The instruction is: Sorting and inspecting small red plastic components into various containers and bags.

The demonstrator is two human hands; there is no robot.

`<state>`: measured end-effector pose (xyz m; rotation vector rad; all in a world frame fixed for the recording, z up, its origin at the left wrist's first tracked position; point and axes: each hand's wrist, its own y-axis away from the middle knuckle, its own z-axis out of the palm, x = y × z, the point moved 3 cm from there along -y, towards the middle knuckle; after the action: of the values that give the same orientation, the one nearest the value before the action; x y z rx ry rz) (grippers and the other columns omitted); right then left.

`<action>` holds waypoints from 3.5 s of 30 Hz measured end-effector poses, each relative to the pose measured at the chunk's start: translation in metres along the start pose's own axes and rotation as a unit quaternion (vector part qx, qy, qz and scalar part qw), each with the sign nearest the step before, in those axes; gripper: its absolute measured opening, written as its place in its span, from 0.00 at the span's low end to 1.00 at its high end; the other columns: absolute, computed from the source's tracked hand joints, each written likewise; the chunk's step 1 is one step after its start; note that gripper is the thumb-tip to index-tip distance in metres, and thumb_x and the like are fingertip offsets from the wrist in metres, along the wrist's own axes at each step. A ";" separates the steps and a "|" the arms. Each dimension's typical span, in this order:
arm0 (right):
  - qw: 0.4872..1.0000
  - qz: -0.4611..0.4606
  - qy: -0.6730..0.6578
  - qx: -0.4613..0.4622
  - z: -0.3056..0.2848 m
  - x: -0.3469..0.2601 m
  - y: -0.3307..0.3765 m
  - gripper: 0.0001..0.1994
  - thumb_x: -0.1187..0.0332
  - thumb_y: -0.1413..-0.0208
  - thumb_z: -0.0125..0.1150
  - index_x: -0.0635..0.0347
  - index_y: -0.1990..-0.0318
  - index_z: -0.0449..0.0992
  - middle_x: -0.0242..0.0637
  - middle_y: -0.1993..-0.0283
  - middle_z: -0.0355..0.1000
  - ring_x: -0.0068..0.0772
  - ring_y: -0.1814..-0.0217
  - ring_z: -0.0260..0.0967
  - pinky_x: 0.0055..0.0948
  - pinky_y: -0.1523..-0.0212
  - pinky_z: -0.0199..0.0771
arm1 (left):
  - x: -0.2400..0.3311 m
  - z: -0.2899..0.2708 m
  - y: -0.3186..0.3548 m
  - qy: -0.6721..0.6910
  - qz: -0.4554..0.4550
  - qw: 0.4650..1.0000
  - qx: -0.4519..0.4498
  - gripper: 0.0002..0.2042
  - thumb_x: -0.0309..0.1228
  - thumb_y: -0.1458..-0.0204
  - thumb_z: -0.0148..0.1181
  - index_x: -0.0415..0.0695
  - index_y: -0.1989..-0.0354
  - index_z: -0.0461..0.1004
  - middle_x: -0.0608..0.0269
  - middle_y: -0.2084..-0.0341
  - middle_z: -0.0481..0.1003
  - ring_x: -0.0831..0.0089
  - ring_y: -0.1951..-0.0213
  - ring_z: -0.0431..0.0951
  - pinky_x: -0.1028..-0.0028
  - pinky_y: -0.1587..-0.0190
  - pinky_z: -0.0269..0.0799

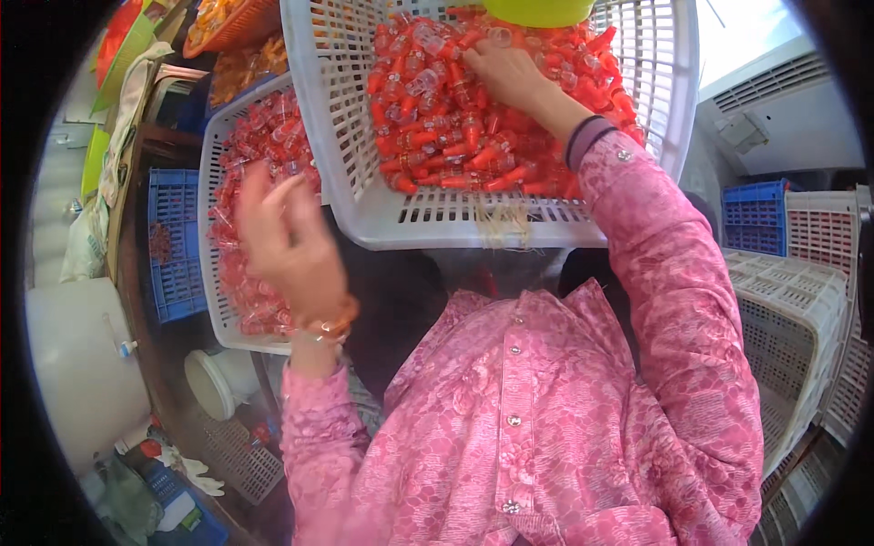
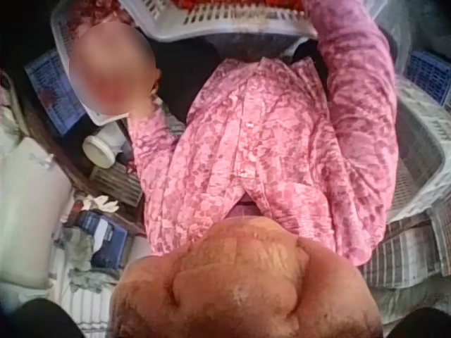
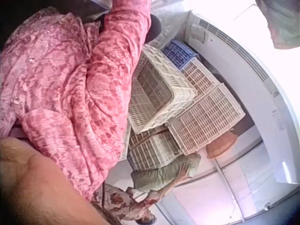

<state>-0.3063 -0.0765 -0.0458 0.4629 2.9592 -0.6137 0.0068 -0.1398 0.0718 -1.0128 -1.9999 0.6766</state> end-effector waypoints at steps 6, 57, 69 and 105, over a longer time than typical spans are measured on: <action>0.973 0.083 -0.199 0.087 -0.031 0.015 0.025 0.16 0.66 0.49 0.57 0.56 0.52 0.71 0.44 0.60 0.73 0.41 0.62 0.73 0.40 0.66 0.73 | 0.029 0.141 0.000 0.049 0.024 0.955 -0.292 0.08 0.32 0.48 0.54 0.41 0.67 0.72 0.49 0.70 0.75 0.48 0.63 0.75 0.56 0.62 0.71; 0.541 0.290 -0.751 -0.243 -0.104 -0.113 0.154 0.14 0.58 0.37 0.48 0.60 0.58 0.70 0.31 0.79 0.67 0.15 0.83 0.63 0.14 0.85 0.57 | 0.078 0.073 0.066 0.335 -0.165 0.899 -0.230 0.07 0.27 0.44 0.46 0.40 0.68 0.71 0.59 0.80 0.70 0.75 0.79 0.71 0.72 0.75 0.66; 0.998 -0.063 0.022 0.013 -0.048 -0.006 0.059 0.15 0.64 0.49 0.57 0.52 0.53 0.72 0.41 0.57 0.71 0.45 0.58 0.70 0.42 0.58 0.72 | -0.018 -0.046 0.026 -0.126 -0.052 0.988 0.066 0.08 0.28 0.46 0.54 0.37 0.62 0.74 0.51 0.60 0.72 0.62 0.55 0.71 0.69 0.56 0.68; 0.962 0.173 -0.212 -0.010 -0.054 -0.022 0.017 0.18 0.66 0.52 0.60 0.61 0.53 0.70 0.47 0.62 0.74 0.43 0.64 0.74 0.37 0.67 0.74 | 0.020 0.132 0.083 0.621 -0.594 0.492 -0.138 0.08 0.36 0.45 0.47 0.45 0.66 0.67 0.65 0.78 0.69 0.79 0.83 0.64 0.79 0.82 0.58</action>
<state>-0.2810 -0.0459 0.0002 0.7223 2.4033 -0.5581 -0.0753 -0.0924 -0.0536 0.1122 -0.9035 -0.9846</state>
